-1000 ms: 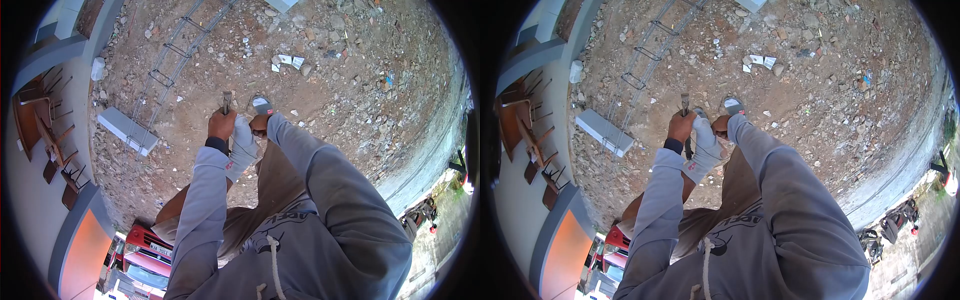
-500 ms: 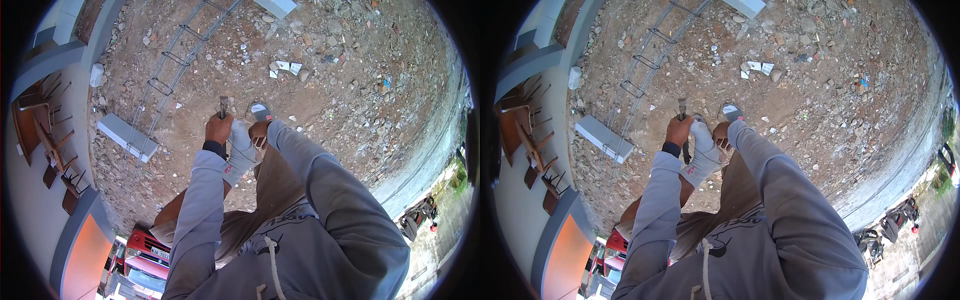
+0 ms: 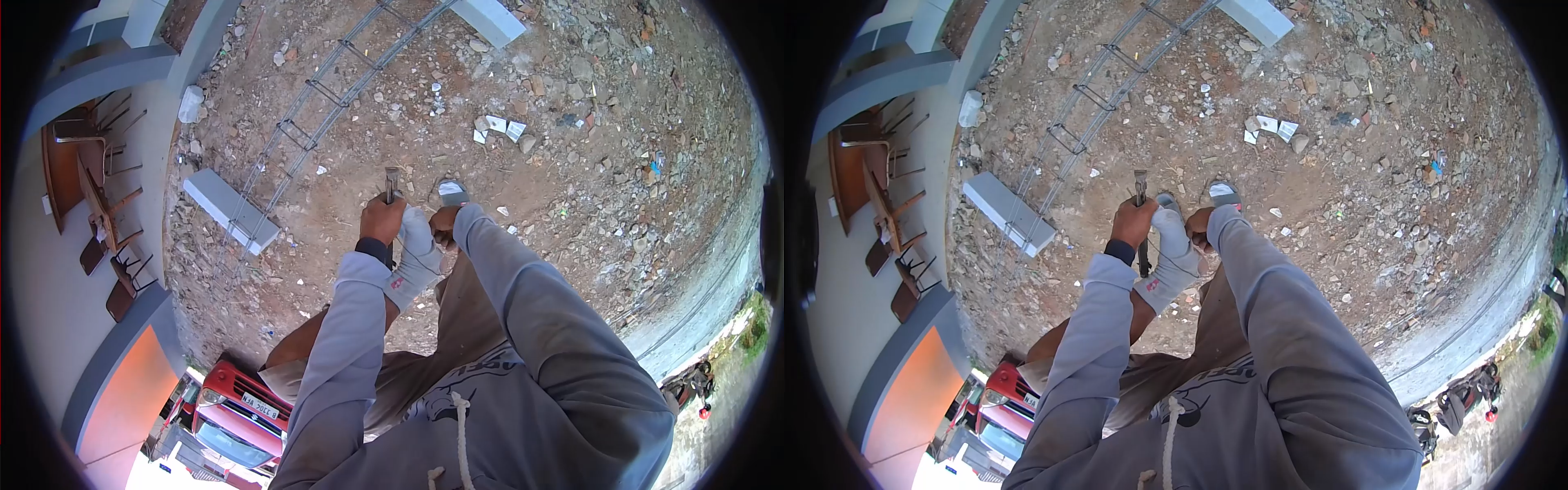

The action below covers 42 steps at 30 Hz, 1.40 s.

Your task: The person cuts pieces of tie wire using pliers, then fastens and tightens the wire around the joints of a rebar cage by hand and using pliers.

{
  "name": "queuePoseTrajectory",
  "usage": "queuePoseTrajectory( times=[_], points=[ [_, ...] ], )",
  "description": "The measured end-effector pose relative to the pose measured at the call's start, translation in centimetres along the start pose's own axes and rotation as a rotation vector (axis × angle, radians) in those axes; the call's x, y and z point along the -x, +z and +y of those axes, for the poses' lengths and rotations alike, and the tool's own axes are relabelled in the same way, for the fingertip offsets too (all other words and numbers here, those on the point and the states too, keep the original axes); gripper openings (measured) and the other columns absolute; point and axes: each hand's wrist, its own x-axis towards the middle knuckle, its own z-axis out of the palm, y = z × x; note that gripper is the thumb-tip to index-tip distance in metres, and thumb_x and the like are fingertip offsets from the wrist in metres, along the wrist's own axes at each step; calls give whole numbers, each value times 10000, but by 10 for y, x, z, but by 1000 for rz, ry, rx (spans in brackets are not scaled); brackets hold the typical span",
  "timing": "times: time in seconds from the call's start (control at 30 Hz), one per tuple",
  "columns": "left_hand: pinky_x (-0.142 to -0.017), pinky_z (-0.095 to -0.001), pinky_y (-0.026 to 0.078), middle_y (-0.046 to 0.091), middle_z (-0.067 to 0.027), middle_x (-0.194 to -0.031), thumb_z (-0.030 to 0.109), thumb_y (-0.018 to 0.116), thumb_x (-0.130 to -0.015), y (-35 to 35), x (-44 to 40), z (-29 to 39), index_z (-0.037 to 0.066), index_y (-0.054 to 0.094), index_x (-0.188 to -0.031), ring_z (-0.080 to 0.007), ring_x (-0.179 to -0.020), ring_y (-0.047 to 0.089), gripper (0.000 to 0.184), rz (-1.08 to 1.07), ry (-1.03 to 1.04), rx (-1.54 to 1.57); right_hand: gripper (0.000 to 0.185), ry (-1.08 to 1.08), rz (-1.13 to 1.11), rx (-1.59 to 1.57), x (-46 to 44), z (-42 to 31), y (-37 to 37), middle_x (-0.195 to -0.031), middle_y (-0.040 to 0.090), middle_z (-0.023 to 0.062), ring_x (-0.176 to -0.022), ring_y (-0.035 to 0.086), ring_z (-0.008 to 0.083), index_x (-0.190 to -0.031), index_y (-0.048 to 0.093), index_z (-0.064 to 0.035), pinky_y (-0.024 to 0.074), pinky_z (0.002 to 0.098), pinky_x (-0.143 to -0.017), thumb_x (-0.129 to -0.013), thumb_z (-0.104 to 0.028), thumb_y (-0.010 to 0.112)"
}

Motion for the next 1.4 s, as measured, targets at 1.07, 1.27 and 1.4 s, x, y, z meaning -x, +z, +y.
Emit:
queuePoseTrajectory(
  times=[1.07,1.27,1.4],
  points=[
    [-804,-471,464,609,-273,-942,340,495,-783,4,50,17,12,614,-862,-442,-896,576,357,-19,194,-157,149,-35,-152,-80,-16,45,-9,-671,615,55,-508,563,151,-822,616,-52,462,268,-447,-842,-190,562],
    [-787,-473,462,622,-251,-882,340,513,-766,15,58,23,17,616,-885,-415,-857,589,359,7,124,-71,178,-231,-144,209,4,61,-11,-710,644,49,-541,591,153,-837,633,-50,500,267,-491,-859,-208,554],
    [-751,-474,465,611,-269,-836,347,530,-763,16,69,20,-4,602,-845,-431,-823,586,367,34,202,-35,181,-13,-213,-185,12,62,-6,-732,651,36,-548,590,140,-856,632,-54,494,259,-498,-852,-221,561]
  ],
)
